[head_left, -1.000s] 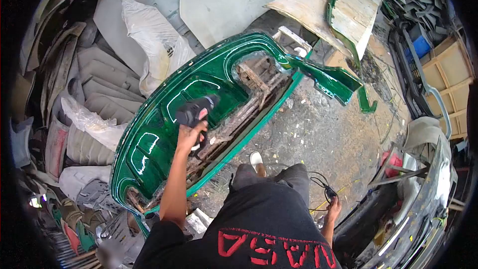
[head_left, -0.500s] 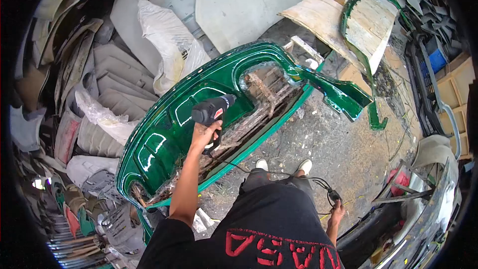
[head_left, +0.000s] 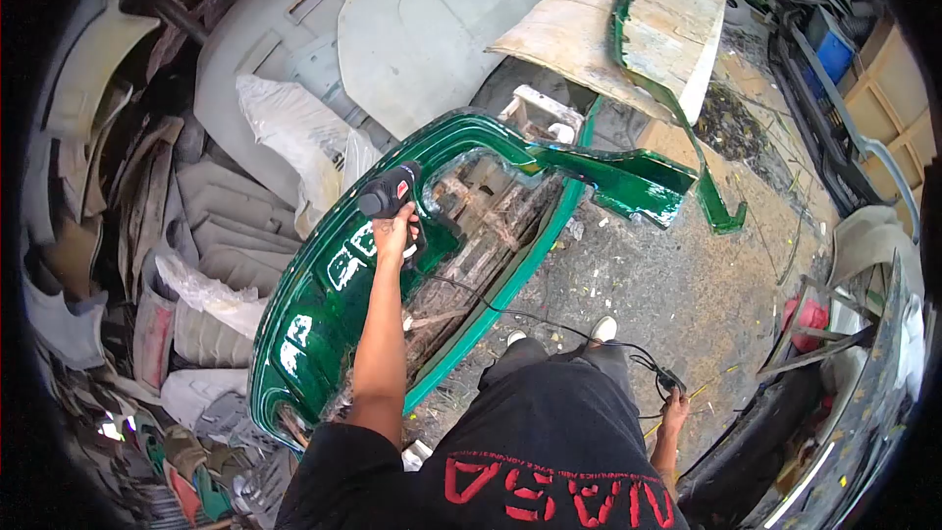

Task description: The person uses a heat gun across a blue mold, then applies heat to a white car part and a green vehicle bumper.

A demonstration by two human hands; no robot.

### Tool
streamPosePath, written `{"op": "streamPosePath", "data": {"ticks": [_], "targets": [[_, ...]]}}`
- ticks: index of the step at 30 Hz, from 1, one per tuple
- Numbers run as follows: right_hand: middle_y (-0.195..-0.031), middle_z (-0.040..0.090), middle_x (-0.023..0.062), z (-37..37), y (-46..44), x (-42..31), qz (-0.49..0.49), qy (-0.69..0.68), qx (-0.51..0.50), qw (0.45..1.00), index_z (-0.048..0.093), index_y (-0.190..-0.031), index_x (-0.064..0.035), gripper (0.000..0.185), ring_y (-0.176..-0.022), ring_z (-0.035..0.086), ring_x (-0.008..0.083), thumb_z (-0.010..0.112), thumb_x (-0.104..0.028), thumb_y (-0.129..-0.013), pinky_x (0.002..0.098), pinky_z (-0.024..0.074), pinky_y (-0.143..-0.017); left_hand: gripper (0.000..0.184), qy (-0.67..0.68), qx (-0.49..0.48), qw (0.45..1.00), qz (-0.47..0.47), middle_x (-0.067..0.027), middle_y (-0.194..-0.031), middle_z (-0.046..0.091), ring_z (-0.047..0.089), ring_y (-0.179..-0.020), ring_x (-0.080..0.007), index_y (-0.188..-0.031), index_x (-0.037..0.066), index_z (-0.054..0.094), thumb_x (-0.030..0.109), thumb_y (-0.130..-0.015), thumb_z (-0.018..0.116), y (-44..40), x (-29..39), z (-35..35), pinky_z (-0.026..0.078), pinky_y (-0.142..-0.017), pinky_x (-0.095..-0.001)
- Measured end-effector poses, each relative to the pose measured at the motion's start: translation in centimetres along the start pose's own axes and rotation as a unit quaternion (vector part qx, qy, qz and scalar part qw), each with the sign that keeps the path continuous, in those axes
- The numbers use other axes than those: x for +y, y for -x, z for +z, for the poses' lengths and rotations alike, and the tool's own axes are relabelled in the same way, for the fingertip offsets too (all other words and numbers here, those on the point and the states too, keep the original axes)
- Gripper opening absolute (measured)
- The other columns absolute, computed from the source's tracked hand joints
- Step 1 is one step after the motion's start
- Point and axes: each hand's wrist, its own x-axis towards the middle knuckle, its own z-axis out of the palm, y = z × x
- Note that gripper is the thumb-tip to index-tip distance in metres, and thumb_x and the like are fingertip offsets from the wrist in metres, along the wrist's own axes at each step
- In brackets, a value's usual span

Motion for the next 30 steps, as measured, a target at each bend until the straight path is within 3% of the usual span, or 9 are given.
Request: {"op": "streamPosePath", "data": {"ticks": [7, 8, 17, 19, 25, 30], "targets": [[-0.054, 0.038, -0.0073, -0.4, -2.2, 0.7, 0.028, -0.019, 0.028, 0.999, 0.048, -0.073, -0.0142, 0.028, -0.041, 0.032, 0.0033, 0.060, -0.034, -0.089, 0.0218, 0.0236, -0.037, 0.020, -0.041, -0.070, 0.997, 0.021, -0.0081, -0.066, 0.063, 0.054, -0.045, -0.0130, -0.088, 0.002, 0.062, 0.016, -0.077, 0.069, -0.2, 2.2, 7.6, 0.044, -0.041, -0.0254], [-0.054, 0.038, -0.0071, -0.6, -2.8, 1.0, 0.034, -0.017, 0.023, 0.999, 0.049, -0.074, -0.0137, 0.027, -0.041, 0.032, 0.0034, 0.060, -0.034, -0.089, 0.0217, 0.0240, -0.037, 0.019, -0.046, -0.063, 0.997, 0.020, -0.0068, -0.065, 0.063, 0.053, -0.042, -0.0120, -0.083, 0.000, 0.063, 0.018, -0.079, 0.068, 0.1, 2.3, 8.9, 0.042, -0.039, -0.0253], [-0.056, 0.042, -0.0044, -2.4, -6.1, 1.9, 0.057, 0.007, 0.017, 0.998, 0.052, -0.077, -0.0096, 0.029, -0.040, 0.038, 0.0063, 0.059, -0.035, -0.089, 0.0234, 0.0299, -0.036, 0.020, -0.129, -0.157, 0.979, -0.001, -0.0065, -0.065, 0.064, 0.053, -0.041, -0.0121, -0.080, -0.001, 0.063, 0.019, -0.077, 0.069, 3.2, 0.9, 16.1, 0.042, -0.037, -0.0265], [-0.056, 0.042, -0.0042, -2.8, -6.9, 1.9, 0.064, 0.015, 0.017, 0.998, 0.052, -0.078, -0.0094, 0.029, -0.040, 0.038, 0.0066, 0.058, -0.035, -0.089, 0.0236, 0.0304, -0.036, 0.021, -0.145, -0.180, 0.973, -0.014, -0.0070, -0.066, 0.062, 0.052, -0.042, -0.0130, -0.089, 0.000, 0.061, 0.016, -0.077, 0.068, 3.7, 1.1, 16.9, 0.042, -0.038, -0.0257], [-0.060, 0.046, -0.0025, -4.1, -9.1, 2.8, 0.107, 0.008, -0.002, 0.994, 0.058, -0.089, -0.0101, 0.025, -0.044, 0.041, 0.0071, 0.060, -0.035, -0.088, 0.0229, 0.0320, -0.039, 0.021, -0.107, -0.059, 0.992, 0.008, -0.0078, -0.064, 0.063, 0.053, -0.040, -0.0135, -0.081, -0.002, 0.063, 0.018, -0.076, 0.068, 3.3, 0.3, 18.4, 0.042, -0.037, -0.0263], [-0.059, 0.047, -0.0010, -5.0, -9.9, 3.3, 0.133, 0.002, -0.007, 0.991, 0.056, -0.087, -0.0068, 0.031, -0.043, 0.042, 0.0090, 0.062, -0.037, -0.087, 0.0238, 0.0335, -0.038, 0.021, -0.074, -0.098, 0.992, 0.004, -0.0075, -0.065, 0.063, 0.054, -0.042, -0.0136, -0.083, -0.001, 0.063, 0.018, -0.077, 0.068, 5.6, -0.3, 21.0, 0.043, -0.039, -0.0265]]}}
